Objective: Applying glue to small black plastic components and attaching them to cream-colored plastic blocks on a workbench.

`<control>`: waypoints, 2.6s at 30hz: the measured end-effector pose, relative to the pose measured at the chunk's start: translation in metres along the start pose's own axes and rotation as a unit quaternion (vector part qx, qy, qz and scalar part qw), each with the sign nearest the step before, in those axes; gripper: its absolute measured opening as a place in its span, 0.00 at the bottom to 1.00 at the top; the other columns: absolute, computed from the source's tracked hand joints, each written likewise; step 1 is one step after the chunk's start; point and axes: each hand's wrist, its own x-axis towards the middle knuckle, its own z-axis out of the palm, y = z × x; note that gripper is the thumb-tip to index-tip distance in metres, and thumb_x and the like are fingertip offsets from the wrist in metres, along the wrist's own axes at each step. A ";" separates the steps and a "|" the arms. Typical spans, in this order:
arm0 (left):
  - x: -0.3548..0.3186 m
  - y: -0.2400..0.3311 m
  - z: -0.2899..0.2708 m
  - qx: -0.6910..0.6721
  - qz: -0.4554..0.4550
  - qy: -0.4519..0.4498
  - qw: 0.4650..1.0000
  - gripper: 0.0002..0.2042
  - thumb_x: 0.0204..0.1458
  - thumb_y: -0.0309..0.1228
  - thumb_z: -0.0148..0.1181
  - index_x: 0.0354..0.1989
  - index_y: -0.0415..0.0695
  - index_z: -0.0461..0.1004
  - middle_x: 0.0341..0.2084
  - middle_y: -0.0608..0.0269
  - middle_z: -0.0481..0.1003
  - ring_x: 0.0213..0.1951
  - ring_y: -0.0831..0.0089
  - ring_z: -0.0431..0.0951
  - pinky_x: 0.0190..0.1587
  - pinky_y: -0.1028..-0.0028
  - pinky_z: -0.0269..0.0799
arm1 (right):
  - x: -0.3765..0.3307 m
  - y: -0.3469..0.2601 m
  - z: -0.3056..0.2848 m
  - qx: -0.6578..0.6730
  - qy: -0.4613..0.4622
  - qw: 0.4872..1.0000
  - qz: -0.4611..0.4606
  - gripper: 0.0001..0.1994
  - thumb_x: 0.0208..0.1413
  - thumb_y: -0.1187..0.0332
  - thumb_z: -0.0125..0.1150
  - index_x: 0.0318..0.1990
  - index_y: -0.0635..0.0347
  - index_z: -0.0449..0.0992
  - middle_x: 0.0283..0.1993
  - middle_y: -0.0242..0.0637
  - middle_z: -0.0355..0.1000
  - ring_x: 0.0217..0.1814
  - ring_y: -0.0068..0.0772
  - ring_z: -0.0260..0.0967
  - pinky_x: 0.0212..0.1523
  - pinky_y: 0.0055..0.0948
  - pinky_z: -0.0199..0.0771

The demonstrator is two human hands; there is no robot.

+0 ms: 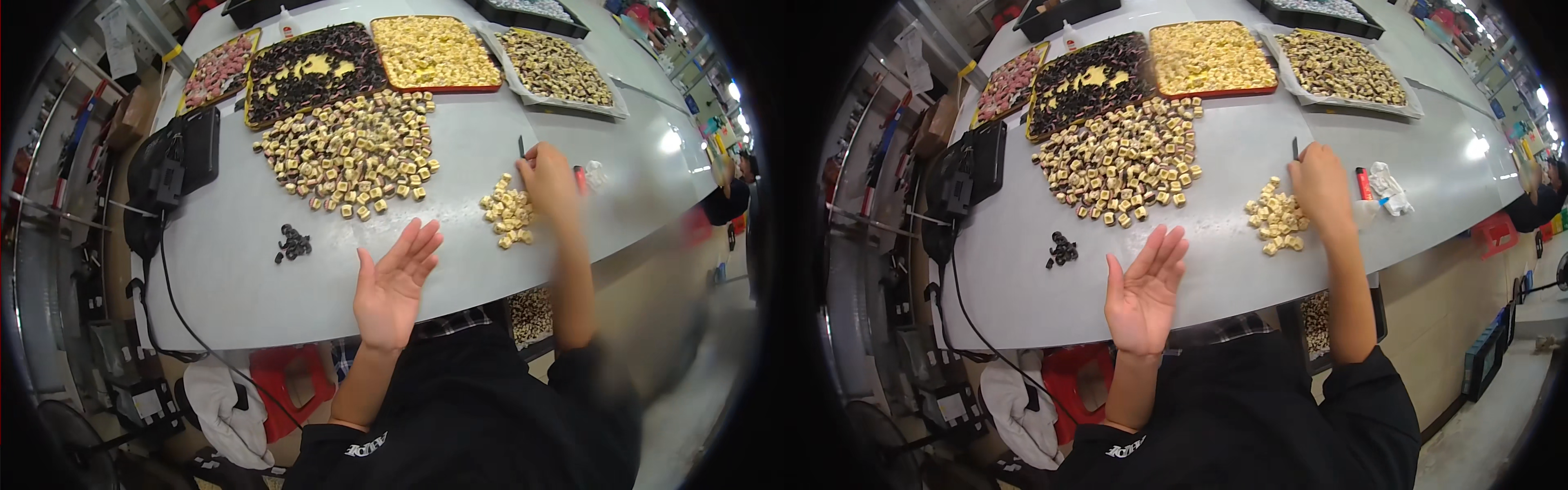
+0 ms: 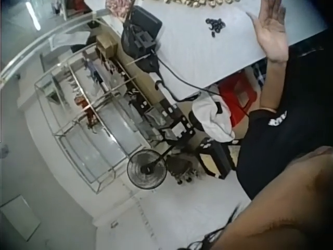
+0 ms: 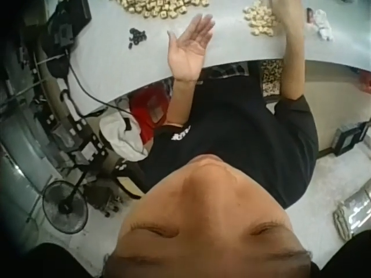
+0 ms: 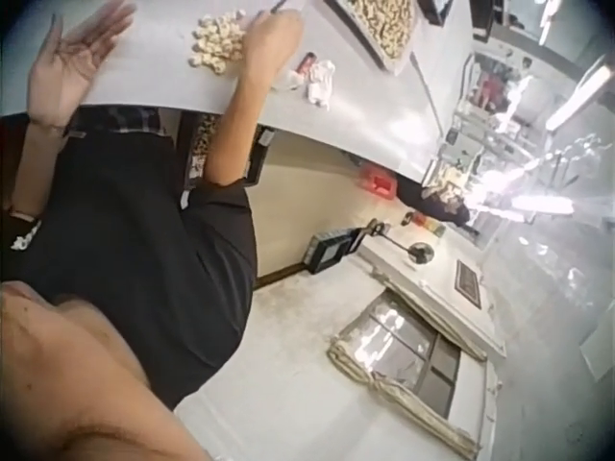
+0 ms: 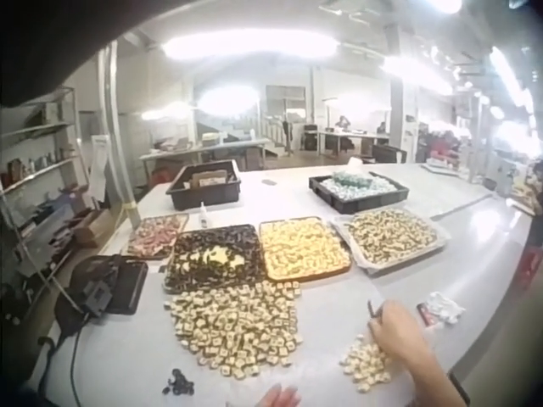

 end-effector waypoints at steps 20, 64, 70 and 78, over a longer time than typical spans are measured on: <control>-0.006 -0.012 -0.013 -0.048 -0.058 -0.137 0.988 0.46 0.46 0.68 0.14 0.64 0.42 0.30 0.65 0.58 0.21 0.66 0.66 0.25 0.64 0.64 0.21 | -0.089 -0.113 -0.019 0.503 -0.229 0.830 -0.072 0.03 0.56 0.76 0.48 0.36 0.67 0.65 0.26 0.35 0.68 0.24 0.17 0.63 0.27 0.15 0.64; -0.014 -0.022 -0.011 0.604 0.134 -0.068 0.782 0.57 0.36 0.75 0.19 0.62 0.32 0.29 0.60 0.30 0.24 0.63 0.41 0.22 0.60 0.47 0.21 | -0.101 -0.105 0.009 0.583 -0.058 0.794 -0.163 0.10 0.33 0.81 0.66 0.20 0.64 0.68 0.11 0.32 0.62 0.08 0.23 0.49 0.09 0.20 0.44; -0.012 -0.027 -0.009 0.577 0.137 -0.052 0.804 0.58 0.35 0.75 0.18 0.62 0.32 0.29 0.60 0.30 0.25 0.63 0.40 0.24 0.61 0.48 0.22 | -0.099 -0.102 0.008 0.582 -0.110 0.783 -0.192 0.09 0.33 0.81 0.66 0.21 0.64 0.70 0.11 0.32 0.63 0.08 0.23 0.49 0.09 0.20 0.45; -0.013 -0.025 -0.008 0.563 0.127 -0.047 0.815 0.59 0.33 0.76 0.16 0.62 0.31 0.29 0.61 0.30 0.26 0.63 0.41 0.25 0.61 0.50 0.22 | -0.099 -0.104 0.007 0.576 -0.103 0.793 -0.169 0.07 0.34 0.81 0.65 0.22 0.64 0.71 0.11 0.32 0.62 0.08 0.23 0.50 0.09 0.20 0.46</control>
